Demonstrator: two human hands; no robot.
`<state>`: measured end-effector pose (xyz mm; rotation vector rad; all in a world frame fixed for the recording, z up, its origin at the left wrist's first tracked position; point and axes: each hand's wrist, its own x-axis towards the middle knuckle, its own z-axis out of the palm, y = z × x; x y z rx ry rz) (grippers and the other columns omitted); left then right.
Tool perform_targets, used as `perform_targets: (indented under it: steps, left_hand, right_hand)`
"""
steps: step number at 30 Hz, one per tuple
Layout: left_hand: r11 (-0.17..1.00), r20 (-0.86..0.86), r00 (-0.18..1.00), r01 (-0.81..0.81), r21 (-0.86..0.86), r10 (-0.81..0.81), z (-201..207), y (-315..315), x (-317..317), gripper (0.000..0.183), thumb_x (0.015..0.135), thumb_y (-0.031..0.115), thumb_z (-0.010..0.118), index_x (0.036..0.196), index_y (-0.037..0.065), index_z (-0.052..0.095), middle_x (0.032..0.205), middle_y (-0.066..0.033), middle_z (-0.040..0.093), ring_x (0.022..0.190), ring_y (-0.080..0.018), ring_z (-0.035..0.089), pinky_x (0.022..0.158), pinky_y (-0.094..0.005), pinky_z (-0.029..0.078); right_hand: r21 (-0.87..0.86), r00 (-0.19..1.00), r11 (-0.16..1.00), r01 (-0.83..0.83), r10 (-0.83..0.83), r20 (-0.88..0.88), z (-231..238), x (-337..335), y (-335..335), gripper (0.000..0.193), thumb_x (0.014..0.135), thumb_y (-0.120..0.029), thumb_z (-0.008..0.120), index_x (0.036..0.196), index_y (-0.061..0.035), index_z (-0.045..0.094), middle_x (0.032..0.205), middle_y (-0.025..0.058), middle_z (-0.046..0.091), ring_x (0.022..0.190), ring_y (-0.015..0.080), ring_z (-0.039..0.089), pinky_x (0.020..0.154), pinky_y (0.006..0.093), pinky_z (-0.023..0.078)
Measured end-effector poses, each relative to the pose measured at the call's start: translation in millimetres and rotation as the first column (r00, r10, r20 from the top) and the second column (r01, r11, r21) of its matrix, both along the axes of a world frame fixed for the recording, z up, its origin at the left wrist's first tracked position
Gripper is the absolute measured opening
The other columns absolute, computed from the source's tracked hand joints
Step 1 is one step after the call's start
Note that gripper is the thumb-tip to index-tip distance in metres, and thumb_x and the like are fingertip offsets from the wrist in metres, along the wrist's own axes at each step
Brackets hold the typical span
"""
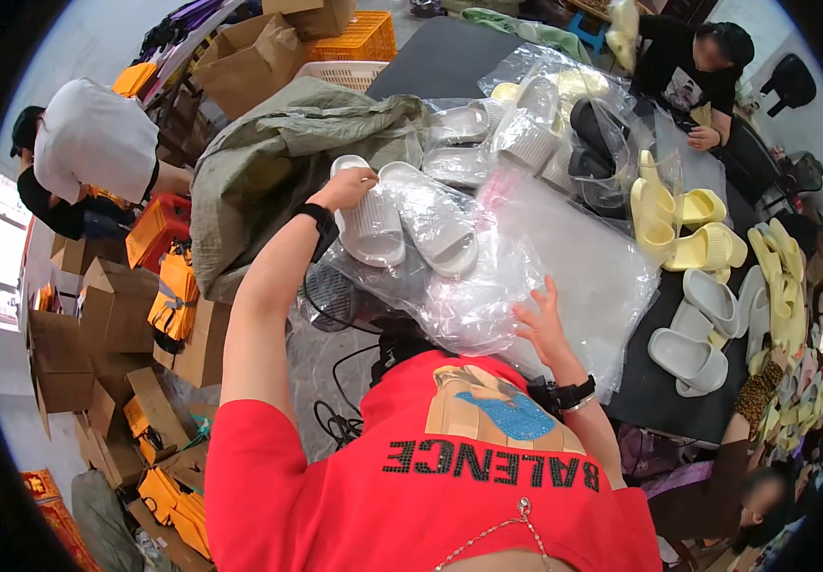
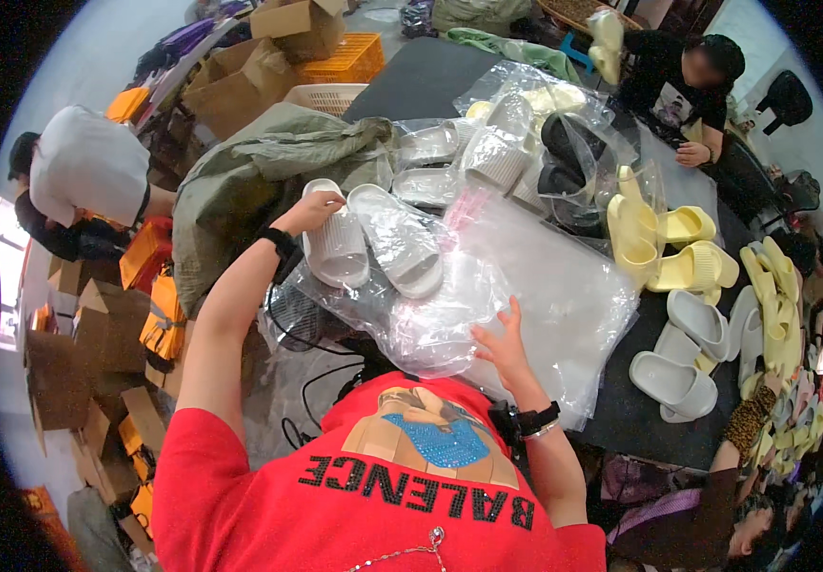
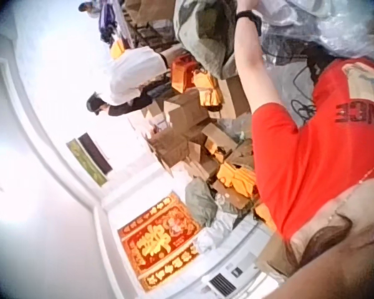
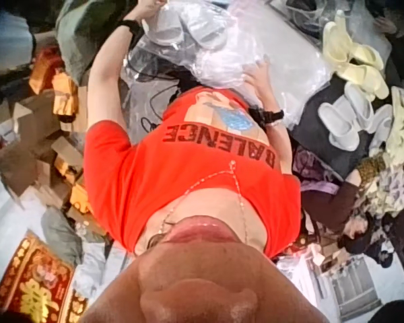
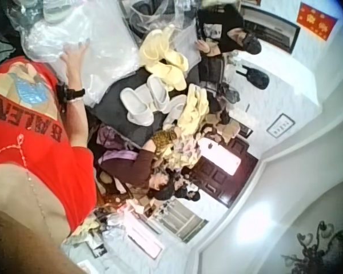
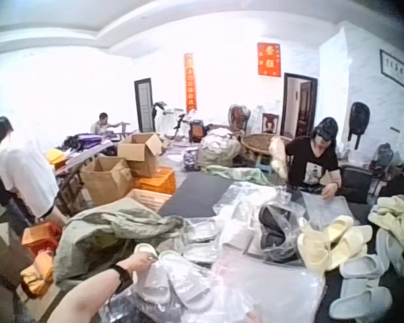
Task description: Sort various pairs of sandals and sliders from a large sack and place them into individual plastic bags.
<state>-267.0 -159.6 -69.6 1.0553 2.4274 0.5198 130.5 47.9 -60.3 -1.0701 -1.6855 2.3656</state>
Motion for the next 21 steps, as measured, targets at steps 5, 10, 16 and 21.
perform_targets:
  steps: [5,10,16,21]
  left_hand:
    - [0.979,0.450,0.876,-0.104,-0.177,0.175,33,40,28,0.045,0.088,0.038,0.044,0.121,0.008,0.052,0.112,-0.0067,0.058,0.100,-0.0181,0.055,0.084,-0.0335,0.043]
    - [0.990,0.875,0.466,-0.012,-0.138,0.128,1,49,33,0.041,0.080,0.018,0.061,0.119,0.009,0.053,0.108,-0.0024,0.059,0.091,-0.0133,0.058,0.077,-0.0251,0.048]
    - [0.975,0.729,0.677,0.214,-0.063,-0.101,15,66,75,0.036,0.077,0.012,0.057,0.113,0.007,0.057,0.107,-0.0050,0.060,0.091,-0.0176,0.057,0.079,-0.0302,0.045]
    - [0.947,0.627,0.728,0.316,0.050,-0.276,30,56,62,0.031,0.078,0.011,0.051,0.107,0.003,0.058,0.105,-0.0061,0.059,0.099,-0.0172,0.051,0.085,-0.0302,0.040]
  right_hand:
    - [-0.023,1.000,1.000,-0.010,0.010,-0.010,3,-7,0,0.097,0.076,-0.007,0.067,0.142,-0.0260,-0.002,0.142,0.0233,0.006,0.114,0.0317,0.043,0.082,0.0434,0.045]
    - [-0.024,0.998,1.000,-0.013,0.011,-0.070,-9,-9,3,0.098,0.073,0.002,0.061,0.142,-0.0255,-0.002,0.143,0.0239,0.003,0.113,0.0334,0.045,0.081,0.0383,0.046]
    - [-0.029,0.982,0.997,0.068,-0.072,-0.177,-4,-8,5,0.096,0.071,0.009,0.057,0.143,-0.0207,0.001,0.143,0.0244,0.003,0.107,0.0289,0.052,0.076,0.0318,0.049]
    - [0.060,0.951,0.990,0.126,-0.103,-0.292,17,-6,8,0.092,0.070,0.013,0.055,0.143,-0.0182,0.007,0.144,0.0185,0.009,0.105,0.0268,0.053,0.076,0.0312,0.050]
